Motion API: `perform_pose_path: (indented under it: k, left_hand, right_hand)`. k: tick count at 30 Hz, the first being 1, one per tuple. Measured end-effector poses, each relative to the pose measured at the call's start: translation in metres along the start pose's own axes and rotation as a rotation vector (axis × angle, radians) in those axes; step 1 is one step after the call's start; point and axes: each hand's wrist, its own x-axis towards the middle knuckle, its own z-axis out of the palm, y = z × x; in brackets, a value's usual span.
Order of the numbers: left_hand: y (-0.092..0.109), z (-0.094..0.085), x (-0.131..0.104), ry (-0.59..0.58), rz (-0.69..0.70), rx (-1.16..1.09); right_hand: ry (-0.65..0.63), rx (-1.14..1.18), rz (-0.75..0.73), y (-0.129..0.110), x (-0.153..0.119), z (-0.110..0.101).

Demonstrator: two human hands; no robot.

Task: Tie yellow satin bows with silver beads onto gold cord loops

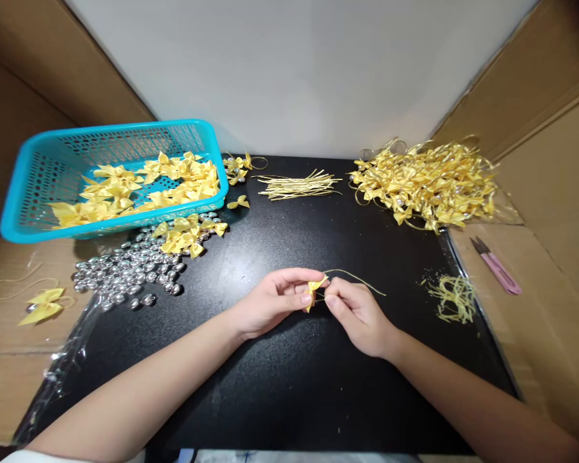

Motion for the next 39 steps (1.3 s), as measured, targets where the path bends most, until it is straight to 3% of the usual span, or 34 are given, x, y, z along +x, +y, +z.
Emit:
perform_pose_path:
  k: [10,24,39]
  left_hand:
    - [0.0015,0.0008,-0.0006,-0.041,0.031,-0.034]
    - [0.0013,-0.0018,-0.0019,-0.051,-0.049,-0.039]
    - [0.0066,0.0047,-0.0038,-0.112,-0.108,-0.121]
  right_hand:
    - [-0.003,-0.013,-0.024,0.0009,-0.0019,-0.0004]
    - [-0.058,-0.041,-0.054,0.0040,-0.0042,0.0005]
    - [-0.026,-0.025,-0.055,0.0062,-0.0029,0.0029]
